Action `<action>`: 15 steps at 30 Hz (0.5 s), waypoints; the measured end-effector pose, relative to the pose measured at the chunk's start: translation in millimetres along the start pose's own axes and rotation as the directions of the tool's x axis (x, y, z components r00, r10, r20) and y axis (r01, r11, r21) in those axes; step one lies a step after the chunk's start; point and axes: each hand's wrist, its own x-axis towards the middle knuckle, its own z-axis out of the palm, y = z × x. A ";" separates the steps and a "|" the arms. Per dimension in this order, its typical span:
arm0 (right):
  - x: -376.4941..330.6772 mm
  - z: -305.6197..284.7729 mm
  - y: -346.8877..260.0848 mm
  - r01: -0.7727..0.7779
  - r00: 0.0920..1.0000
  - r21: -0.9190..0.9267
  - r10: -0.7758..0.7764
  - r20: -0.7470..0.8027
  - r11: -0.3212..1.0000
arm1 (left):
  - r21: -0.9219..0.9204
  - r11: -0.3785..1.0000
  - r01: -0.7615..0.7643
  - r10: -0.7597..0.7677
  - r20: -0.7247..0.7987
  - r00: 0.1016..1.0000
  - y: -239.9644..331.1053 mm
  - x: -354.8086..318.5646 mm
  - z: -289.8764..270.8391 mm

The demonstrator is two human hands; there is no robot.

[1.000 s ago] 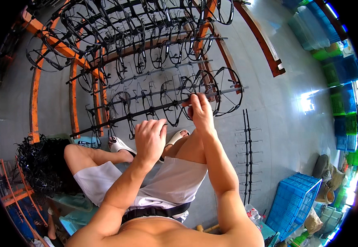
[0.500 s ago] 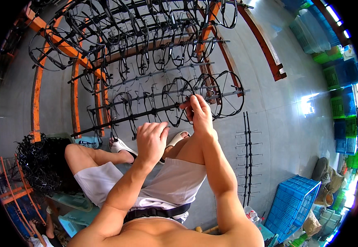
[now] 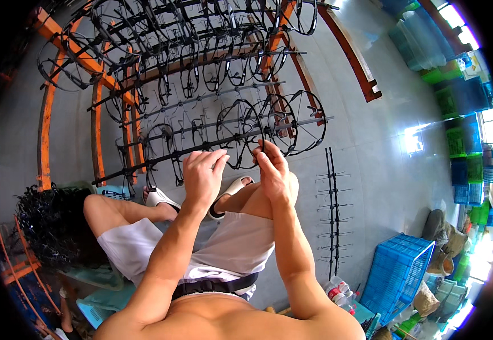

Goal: The person sits on a stool and repeatedly picks up black wire loops from a green basket, then attaches them to a metal rack with vertical prongs. The person handles the wire loops one at a time, bending and hooking them onto the rack structure.

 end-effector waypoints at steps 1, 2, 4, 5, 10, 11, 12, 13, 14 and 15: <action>-0.3 -2.7 -0.2 -0.002 1.000 -0.011 0.002 -0.020 1.000 | -0.002 1.000 0.000 0.000 0.002 1.000 1.1 1.0 0.9; 0.2 -3.4 -1.0 -0.011 0.998 -0.016 0.010 -0.059 1.000 | -0.005 1.000 -0.008 0.008 0.000 1.000 0.7 0.8 2.7; -1.1 -3.4 -2.8 -0.036 0.992 -0.024 0.033 -0.121 0.999 | -0.009 1.000 -0.019 0.019 -0.010 1.000 -0.7 -1.5 8.7; -1.3 -1.0 -1.7 -0.050 0.987 -0.033 0.044 -0.155 0.998 | -0.009 1.000 0.029 -0.029 0.023 0.999 0.3 -2.6 7.7; -17.9 47.5 -26.8 -0.254 0.917 -0.581 0.001 -0.399 0.773 | -0.046 0.999 0.003 -0.002 0.020 1.000 -8.6 -12.7 0.0; -15.6 39.1 -22.5 -0.179 0.939 -0.631 -0.061 -0.339 0.755 | -0.060 0.996 -0.062 0.063 0.013 0.998 -11.3 -13.3 0.4; -8.3 25.1 -13.4 -0.002 0.965 -0.564 -0.146 -0.217 0.826 | -0.111 0.992 -0.063 0.055 -0.067 0.996 -15.5 -18.3 10.6; -0.4 7.9 -7.8 0.115 0.966 -0.494 -0.214 -0.148 0.862 | -0.163 0.986 -0.039 0.032 -0.051 0.998 -11.7 -19.8 13.8; 3.9 -5.0 -3.3 0.173 0.966 -0.450 -0.240 -0.097 0.876 | -0.140 0.989 -0.045 0.042 -0.026 0.999 -10.8 -21.5 17.2; 5.4 -2.0 -3.1 0.197 0.965 -0.449 -0.253 -0.068 0.872 | -0.112 0.993 -0.037 0.036 -0.008 0.999 -15.9 -22.9 11.6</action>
